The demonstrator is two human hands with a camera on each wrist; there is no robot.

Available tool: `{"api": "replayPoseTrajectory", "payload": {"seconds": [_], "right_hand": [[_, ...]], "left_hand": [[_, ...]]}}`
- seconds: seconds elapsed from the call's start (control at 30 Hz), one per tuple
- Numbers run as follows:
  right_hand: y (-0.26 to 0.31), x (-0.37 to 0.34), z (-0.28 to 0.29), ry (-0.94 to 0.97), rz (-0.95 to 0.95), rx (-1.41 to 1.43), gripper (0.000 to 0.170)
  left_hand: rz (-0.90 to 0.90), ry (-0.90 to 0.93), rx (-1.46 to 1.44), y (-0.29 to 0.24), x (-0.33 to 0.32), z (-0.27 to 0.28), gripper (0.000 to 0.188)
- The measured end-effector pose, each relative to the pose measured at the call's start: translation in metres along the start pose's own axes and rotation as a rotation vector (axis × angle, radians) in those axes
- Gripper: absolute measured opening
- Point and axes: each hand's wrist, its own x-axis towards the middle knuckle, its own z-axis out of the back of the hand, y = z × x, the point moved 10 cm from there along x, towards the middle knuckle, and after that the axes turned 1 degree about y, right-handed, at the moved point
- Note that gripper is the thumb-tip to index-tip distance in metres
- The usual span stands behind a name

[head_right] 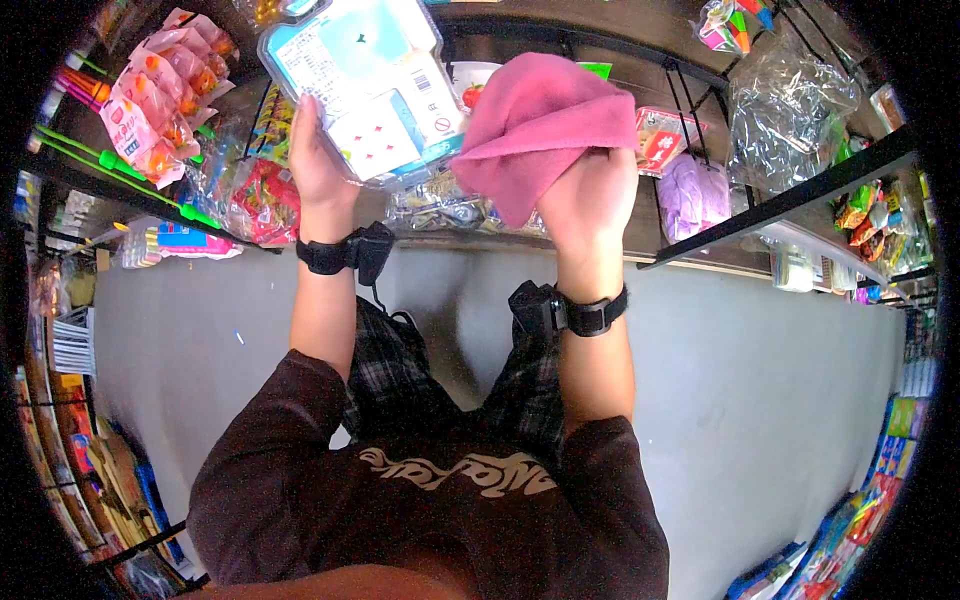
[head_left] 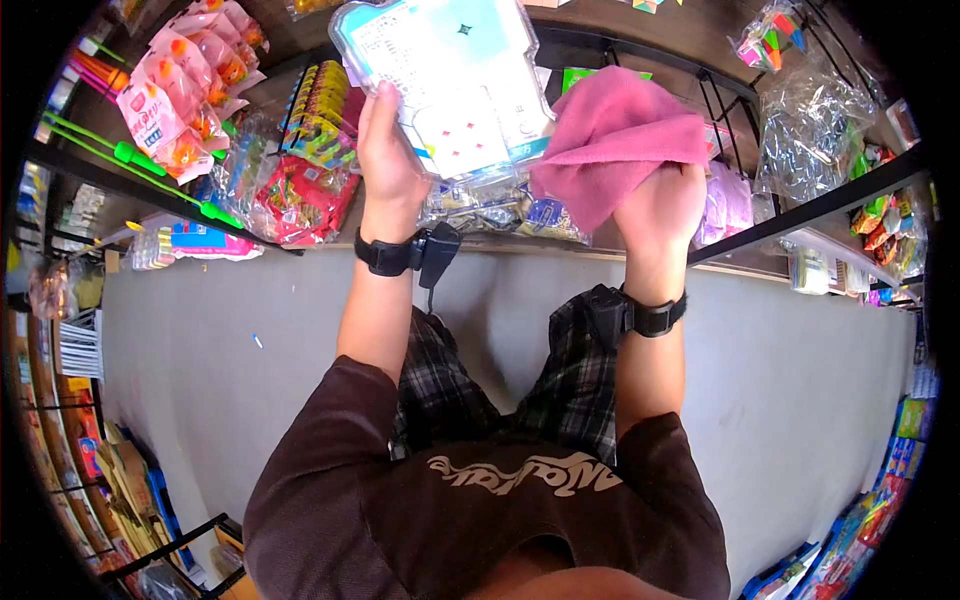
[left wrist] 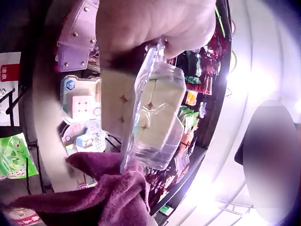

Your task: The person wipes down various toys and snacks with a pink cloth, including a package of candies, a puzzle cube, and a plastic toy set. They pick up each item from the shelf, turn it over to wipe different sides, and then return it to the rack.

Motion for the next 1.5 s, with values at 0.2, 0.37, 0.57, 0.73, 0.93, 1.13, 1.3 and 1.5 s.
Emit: {"api": "replayPoseTrajectory", "payload": {"seconds": [0.2, 0.37, 0.57, 0.73, 0.93, 1.13, 1.3, 1.5], "right_hand": [[0.002, 0.0, 0.0, -0.036, 0.035, 0.035, 0.048], [-0.025, 0.0, -0.003, 0.04, -0.034, -0.06, 0.044], [-0.037, -0.008, 0.036, 0.054, 0.017, -0.86, 0.03], [-0.029, -0.004, 0.027, 0.057, 0.112, -0.904, 0.03], [-0.026, -0.009, 0.021, -0.166, 0.084, -0.413, 0.034], [-0.014, 0.0, 0.016, -0.029, 0.048, -0.276, 0.038], [-0.009, -0.004, 0.011, 0.038, 0.024, 0.225, 0.041], [0.002, 0.009, -0.016, 0.208, 0.171, -0.51, 0.045]], "left_hand": [[0.029, -0.012, 0.06, -0.007, -0.003, 0.002, 0.044], [0.031, 0.03, 0.125, -0.001, -0.012, -0.014, 0.041], [-0.058, 0.031, 0.103, -0.002, -0.016, -0.023, 0.033], [-0.104, 0.0, 0.081, -0.012, -0.019, -0.025, 0.033], [-0.278, -0.088, 0.218, -0.053, -0.017, -0.01, 0.038], [-0.255, -0.107, 0.244, -0.056, -0.017, 0.001, 0.04], [-0.228, -0.088, 0.192, -0.051, -0.022, -0.01, 0.039], [-0.162, -0.142, 0.131, -0.047, -0.019, -0.002, 0.04]]}}
